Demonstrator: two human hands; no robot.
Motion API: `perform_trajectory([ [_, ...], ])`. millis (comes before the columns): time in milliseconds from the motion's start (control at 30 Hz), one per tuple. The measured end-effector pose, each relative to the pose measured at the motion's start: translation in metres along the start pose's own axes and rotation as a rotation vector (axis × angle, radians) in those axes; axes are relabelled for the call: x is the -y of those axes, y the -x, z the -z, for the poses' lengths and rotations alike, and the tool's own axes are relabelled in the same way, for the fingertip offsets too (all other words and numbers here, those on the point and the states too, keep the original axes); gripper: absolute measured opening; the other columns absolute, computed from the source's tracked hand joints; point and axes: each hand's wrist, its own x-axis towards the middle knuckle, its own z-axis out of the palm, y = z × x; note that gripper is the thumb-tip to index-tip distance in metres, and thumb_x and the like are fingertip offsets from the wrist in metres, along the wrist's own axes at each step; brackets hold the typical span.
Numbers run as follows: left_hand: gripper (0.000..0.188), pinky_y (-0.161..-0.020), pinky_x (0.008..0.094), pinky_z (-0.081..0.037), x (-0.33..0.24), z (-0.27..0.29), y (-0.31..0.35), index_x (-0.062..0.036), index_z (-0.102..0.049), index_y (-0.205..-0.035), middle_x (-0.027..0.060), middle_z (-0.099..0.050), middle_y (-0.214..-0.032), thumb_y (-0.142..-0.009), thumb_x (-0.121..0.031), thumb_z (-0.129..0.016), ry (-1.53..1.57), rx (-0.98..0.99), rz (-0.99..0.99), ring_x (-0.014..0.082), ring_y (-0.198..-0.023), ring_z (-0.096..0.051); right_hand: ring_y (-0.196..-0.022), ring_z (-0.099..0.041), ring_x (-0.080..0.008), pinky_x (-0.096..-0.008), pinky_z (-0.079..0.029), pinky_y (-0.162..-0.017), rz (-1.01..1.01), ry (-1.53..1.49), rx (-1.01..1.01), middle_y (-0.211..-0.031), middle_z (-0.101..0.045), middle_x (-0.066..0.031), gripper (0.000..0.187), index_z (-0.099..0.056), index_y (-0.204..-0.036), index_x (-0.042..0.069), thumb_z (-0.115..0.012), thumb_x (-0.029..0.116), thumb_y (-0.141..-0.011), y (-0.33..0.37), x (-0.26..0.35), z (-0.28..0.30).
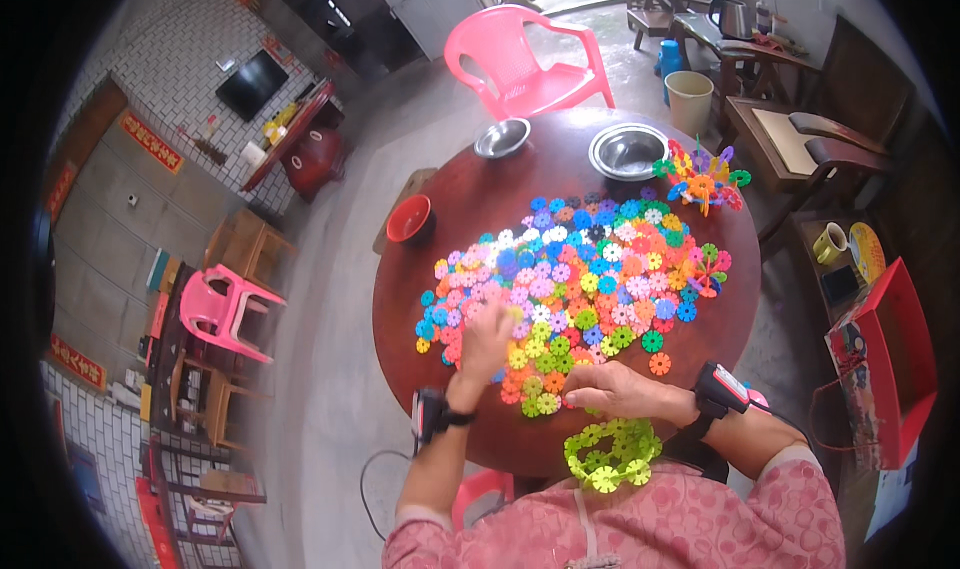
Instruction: Assembling interlocking snowflake-shaped plastic toy pieces into a structure.
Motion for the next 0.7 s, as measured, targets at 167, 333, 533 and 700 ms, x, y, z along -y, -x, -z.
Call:
perform_trajectory([
  [167,0.013,-0.07,0.0478,-0.046,0.021,0.007,-0.054,-0.0017,-0.058,-0.087,0.0198,-0.062,-0.084,-0.085,-0.014,-0.057,-0.139,-0.108,0.042,0.0371,-0.081,-0.06,-0.069,-0.057,-0.0092,-0.0253,-0.05,-0.059,-0.078,-0.135,0.03,-0.078,-0.056,-0.0022,0.028,-0.059,-0.1,0.003,-0.056,0.03,-0.094,-0.002,0.001,0.003],
  [333,0.023,-0.081,0.0426,-0.048,0.066,0.013,-0.08,-0.0026,-0.064,-0.094,0.0176,-0.063,-0.095,-0.084,-0.022,-0.059,-0.23,-0.127,-0.041,0.0348,-0.093,-0.059,-0.068,-0.056,-0.0069,-0.0239,-0.05,-0.058,-0.064,-0.222,-0.029,-0.079,-0.055,-0.0002,0.023,-0.058,-0.098,0.003,-0.055,0.026,-0.095,-0.006,-0.008,0.012],
  [533,0.047,-0.096,0.0472,-0.04,0.143,0.039,-0.068,-0.0084,-0.057,-0.116,0.0161,-0.057,-0.118,-0.087,-0.045,-0.055,-0.28,-0.317,0.241,0.0348,-0.113,-0.051,-0.068,-0.056,-0.0073,-0.0225,-0.048,-0.057,-0.042,-0.288,-0.102,-0.082,-0.055,-0.0009,0.021,-0.058,-0.097,0.003,-0.05,0.022,-0.095,-0.003,-0.006,0.018],
  [700,0.068,-0.097,0.0553,-0.034,0.183,0.028,-0.035,-0.0083,-0.048,-0.129,0.0152,-0.046,-0.134,-0.089,-0.062,-0.041,-0.435,-0.216,0.254,0.0347,-0.123,-0.043,-0.066,-0.055,-0.0063,-0.0222,-0.046,-0.057,-0.059,-0.303,-0.07,-0.085,-0.054,0.0002,0.021,-0.056,-0.097,0.003,-0.052,0.024,-0.095,-0.006,-0.003,0.017],
])
